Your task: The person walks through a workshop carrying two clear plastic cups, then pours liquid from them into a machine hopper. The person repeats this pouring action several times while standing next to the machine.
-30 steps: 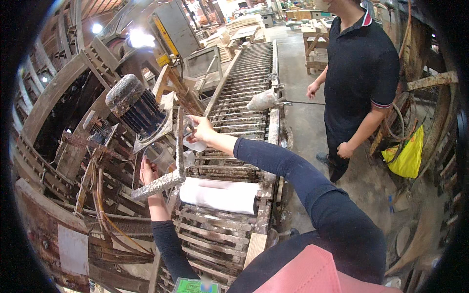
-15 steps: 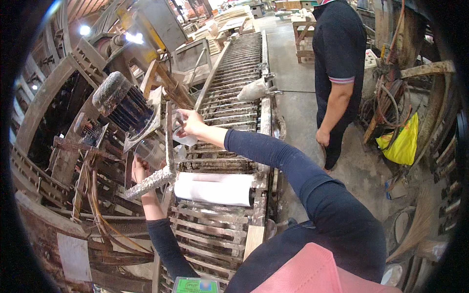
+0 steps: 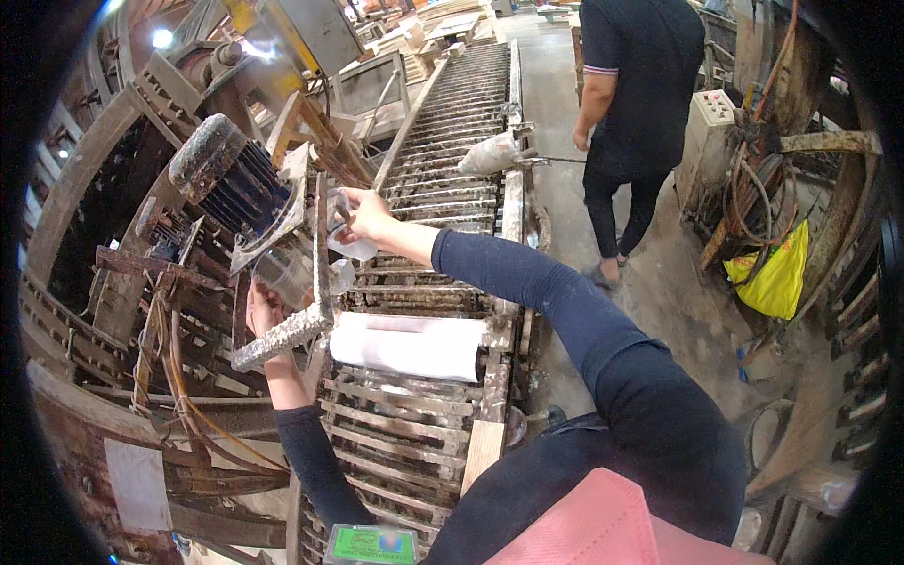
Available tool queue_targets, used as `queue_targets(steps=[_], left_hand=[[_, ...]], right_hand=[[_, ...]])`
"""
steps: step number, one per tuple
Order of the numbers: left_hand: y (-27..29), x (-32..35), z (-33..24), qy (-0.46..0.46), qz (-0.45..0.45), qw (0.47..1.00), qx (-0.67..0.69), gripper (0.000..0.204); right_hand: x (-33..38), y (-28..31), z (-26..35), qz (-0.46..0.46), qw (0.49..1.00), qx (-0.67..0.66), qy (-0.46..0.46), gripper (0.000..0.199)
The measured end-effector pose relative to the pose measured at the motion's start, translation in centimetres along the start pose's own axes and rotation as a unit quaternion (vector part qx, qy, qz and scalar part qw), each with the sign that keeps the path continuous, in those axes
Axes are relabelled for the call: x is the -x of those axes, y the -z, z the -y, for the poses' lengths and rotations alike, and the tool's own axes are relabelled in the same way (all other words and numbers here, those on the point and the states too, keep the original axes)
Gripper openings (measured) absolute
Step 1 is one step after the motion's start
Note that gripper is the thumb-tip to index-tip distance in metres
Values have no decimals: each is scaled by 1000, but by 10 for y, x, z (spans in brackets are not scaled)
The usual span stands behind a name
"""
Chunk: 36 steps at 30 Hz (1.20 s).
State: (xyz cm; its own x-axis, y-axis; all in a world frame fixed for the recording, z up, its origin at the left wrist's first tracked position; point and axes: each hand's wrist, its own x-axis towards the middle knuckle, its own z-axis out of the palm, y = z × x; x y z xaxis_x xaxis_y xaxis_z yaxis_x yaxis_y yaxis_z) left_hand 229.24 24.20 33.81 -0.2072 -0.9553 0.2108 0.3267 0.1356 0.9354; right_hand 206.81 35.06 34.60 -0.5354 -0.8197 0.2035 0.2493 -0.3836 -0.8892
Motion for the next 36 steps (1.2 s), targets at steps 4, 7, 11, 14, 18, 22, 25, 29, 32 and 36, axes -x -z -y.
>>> queue_targets(steps=[4, 7, 11, 14, 18, 22, 25, 29, 32, 36], left_hand=[[0, -3, 0, 11, -6, 1000, -8, 23], [1, -3, 0, 17, -38, 998, -39, 23], [3, -3, 1, 9, -40, 998, -42, 23], [5, -5, 4, 14, -37, 999, -25, 22], [9, -10, 6, -21, 38, 999, 16, 21], [14, -16, 10, -10, 52, 999, 13, 21], [14, -17, 10, -17, 34, 999, 0, 21], [8, -10, 1, 5, 22, 999, -39, 22], [3, -3, 0, 5, 0, 1000, 10, 22], [8, -2, 10, -17, -45, 999, 10, 29]], right_hand=[[-3, 4, -2, 47, 999, -1, 15, 54], [-5, 5, -4, 67, 998, 10, 12, 57], [-6, 4, -6, 46, 999, -1, 6, 52], [-7, 4, -7, 42, 999, 1, 10, 46], [-10, 4, -10, 38, 999, 17, 9, 46], [-13, 4, -12, 43, 999, 10, -10, 54], [-15, 5, -13, 67, 998, 9, 7, 61], [-14, 5, -15, 71, 997, 7, 29, 64], [-14, 5, -16, 53, 999, 5, 1, 66], [-17, 5, -15, 44, 998, -40, -27, 64]])
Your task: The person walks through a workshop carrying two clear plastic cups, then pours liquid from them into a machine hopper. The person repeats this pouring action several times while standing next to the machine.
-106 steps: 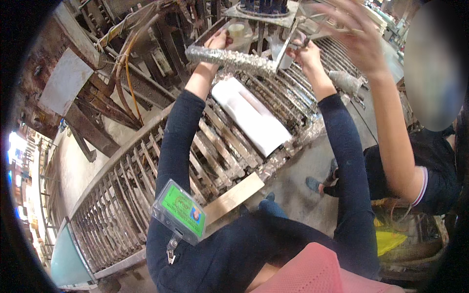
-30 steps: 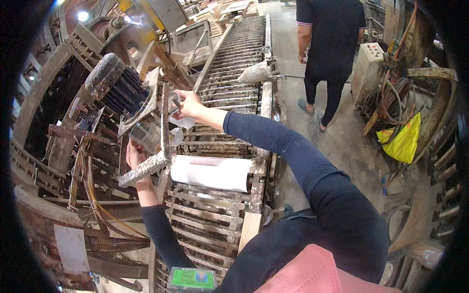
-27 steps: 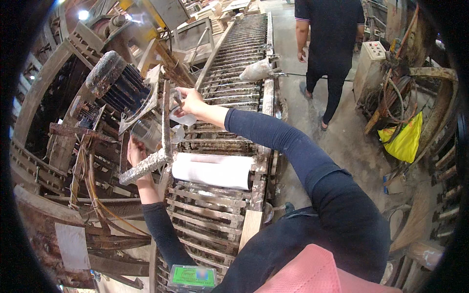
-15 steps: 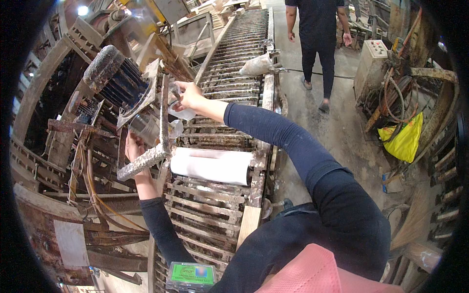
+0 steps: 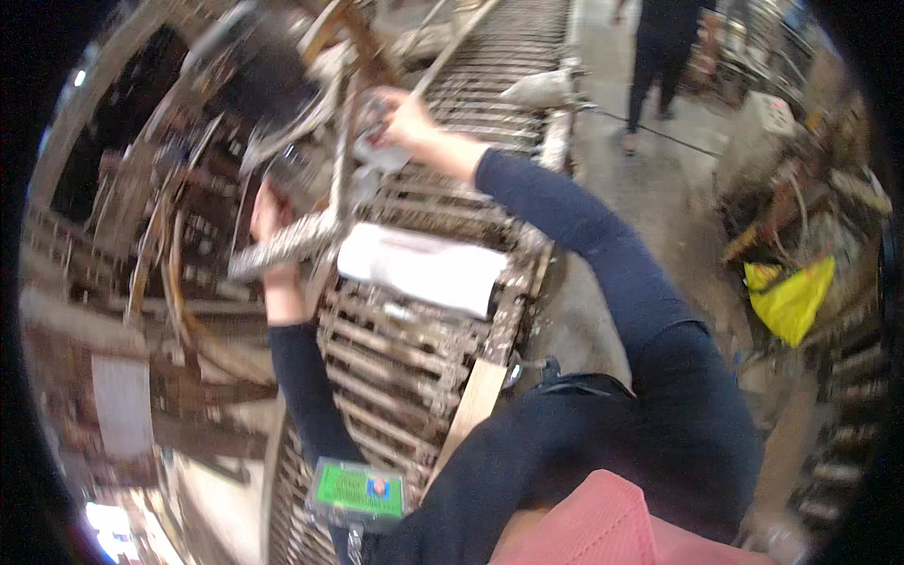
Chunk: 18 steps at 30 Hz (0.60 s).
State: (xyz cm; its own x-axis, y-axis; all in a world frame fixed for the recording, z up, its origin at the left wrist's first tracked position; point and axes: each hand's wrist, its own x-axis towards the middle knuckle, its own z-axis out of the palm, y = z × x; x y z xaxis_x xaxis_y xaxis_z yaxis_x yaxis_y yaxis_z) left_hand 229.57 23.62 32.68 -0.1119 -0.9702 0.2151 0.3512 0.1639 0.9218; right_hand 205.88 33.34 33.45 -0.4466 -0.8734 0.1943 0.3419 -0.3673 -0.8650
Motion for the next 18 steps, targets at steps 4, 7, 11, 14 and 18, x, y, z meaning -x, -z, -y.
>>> queue_targets(steps=[4, 7, 11, 14, 18], left_hand=[[18, 8, -4, -46, 55, 993, -97, 31], [51, 64, -11, -234, 180, 879, -374, 36], [39, 107, 3, -158, 144, 941, -264, 38], [31, 78, 12, -110, 60, 983, -134, 39], [21, 42, 15, -112, 21, 991, -70, 41]], right_hand=[[2, 8, 1, 39, 996, 80, -18, 67], [-5, 16, -7, 67, 981, 178, 30, 47], [-27, 38, -15, 38, 936, 348, 32, 52], [-62, 44, -28, 32, 975, 220, 12, 54], [-82, 66, -31, 69, 983, 168, 14, 45]])
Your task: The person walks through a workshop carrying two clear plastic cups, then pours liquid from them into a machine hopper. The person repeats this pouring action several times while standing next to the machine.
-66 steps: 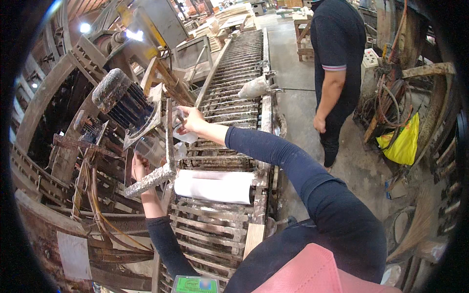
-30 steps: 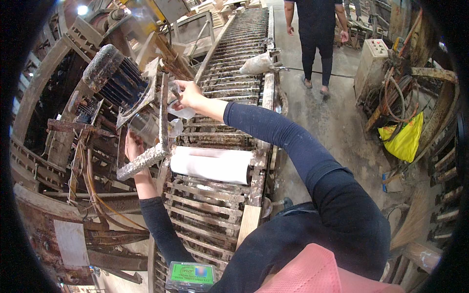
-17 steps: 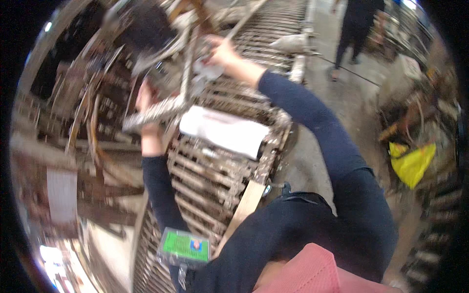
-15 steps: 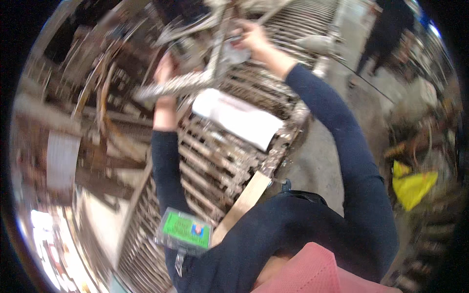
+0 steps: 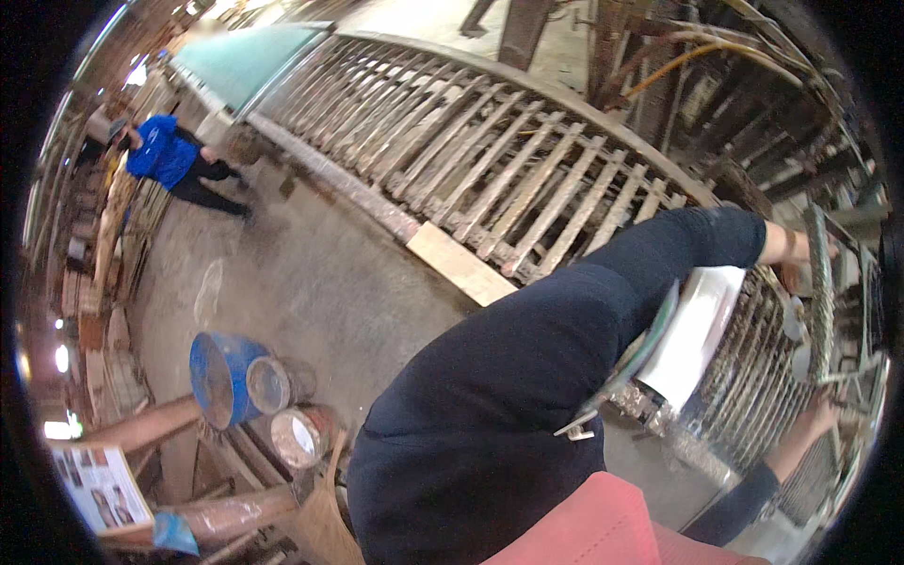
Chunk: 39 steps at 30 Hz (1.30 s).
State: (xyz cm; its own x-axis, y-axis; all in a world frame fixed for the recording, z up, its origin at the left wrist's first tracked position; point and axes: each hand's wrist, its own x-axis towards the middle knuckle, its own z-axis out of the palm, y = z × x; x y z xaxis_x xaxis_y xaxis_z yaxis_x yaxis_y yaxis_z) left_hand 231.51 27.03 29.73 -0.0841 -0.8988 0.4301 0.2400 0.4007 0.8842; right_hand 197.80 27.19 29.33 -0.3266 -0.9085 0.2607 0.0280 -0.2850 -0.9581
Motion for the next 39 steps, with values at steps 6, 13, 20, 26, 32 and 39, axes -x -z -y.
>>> queue_targets(steps=[6, 13, 20, 26, 32, 39], left_hand=[[-2, -15, -1, -19, -37, 999, 29, 44], [1, -25, 17, 0, -30, 999, 29, 46], [9, -10, 15, 11, -35, 999, -38, 42], [6, 8, -1, -11, 8, 990, -143, 37], [36, 49, -28, -238, 189, 815, -493, 51], [-10, -31, -6, 65, -52, 996, -17, 15]], right_hand=[[-7, -4, -4, 43, 990, 101, 85, 35], [11, -27, 7, 46, 999, -24, -7, 39], [31, -47, 22, 68, 993, -88, -48, 44], [51, -54, 44, 89, 983, -140, -79, 47], [60, -47, 41, 65, 997, -18, -24, 43], [64, -56, 37, 38, 990, -128, 53, 50]])
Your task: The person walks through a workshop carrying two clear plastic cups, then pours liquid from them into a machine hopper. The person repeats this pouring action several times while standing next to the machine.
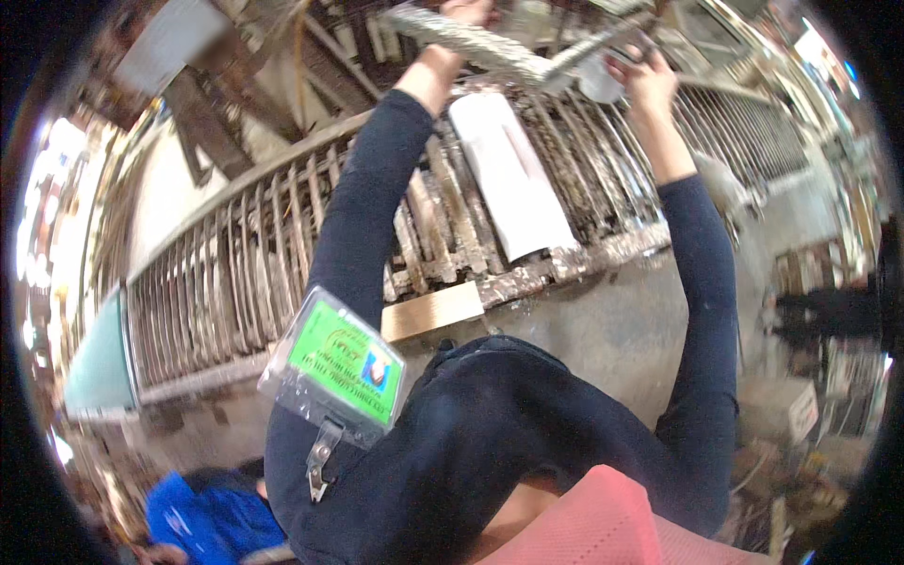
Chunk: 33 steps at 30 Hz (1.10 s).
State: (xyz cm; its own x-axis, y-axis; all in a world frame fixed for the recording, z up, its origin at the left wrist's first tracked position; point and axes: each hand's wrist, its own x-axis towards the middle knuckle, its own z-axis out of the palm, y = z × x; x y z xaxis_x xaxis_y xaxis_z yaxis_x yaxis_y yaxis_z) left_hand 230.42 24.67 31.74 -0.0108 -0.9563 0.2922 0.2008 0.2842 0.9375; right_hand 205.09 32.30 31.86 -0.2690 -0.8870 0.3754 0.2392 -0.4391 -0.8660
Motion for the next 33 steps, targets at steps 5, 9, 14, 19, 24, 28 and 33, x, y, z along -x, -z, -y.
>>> queue_targets(steps=[5, 9, 14, 19, 24, 28, 33], left_hand=[[10, -34, 14, -6, 48, 987, 151, 14], [10, -38, 19, -13, 106, 978, 177, 15], [-2, -21, 13, 2, 31, 987, 155, 16], [-3, -13, 4, 0, 32, 994, 107, 18], [0, -17, 5, -3, 35, 997, 72, 20], [3, -18, 6, -8, 39, 998, 47, 22], [-1, -13, 0, -15, 42, 999, 30, 23]], right_hand=[[1, -5, 11, 14, 999, 52, 1, 41], [-1, -4, 11, 15, 999, 41, -5, 28], [-1, -1, 8, 22, 999, 37, 3, 23], [0, -3, 11, 15, 999, 40, 7, 21], [6, -11, 20, -25, 997, 63, -24, 38], [9, -14, 26, -21, 999, 38, -26, 42], [7, -14, 25, -23, 999, 26, -31, 42]])
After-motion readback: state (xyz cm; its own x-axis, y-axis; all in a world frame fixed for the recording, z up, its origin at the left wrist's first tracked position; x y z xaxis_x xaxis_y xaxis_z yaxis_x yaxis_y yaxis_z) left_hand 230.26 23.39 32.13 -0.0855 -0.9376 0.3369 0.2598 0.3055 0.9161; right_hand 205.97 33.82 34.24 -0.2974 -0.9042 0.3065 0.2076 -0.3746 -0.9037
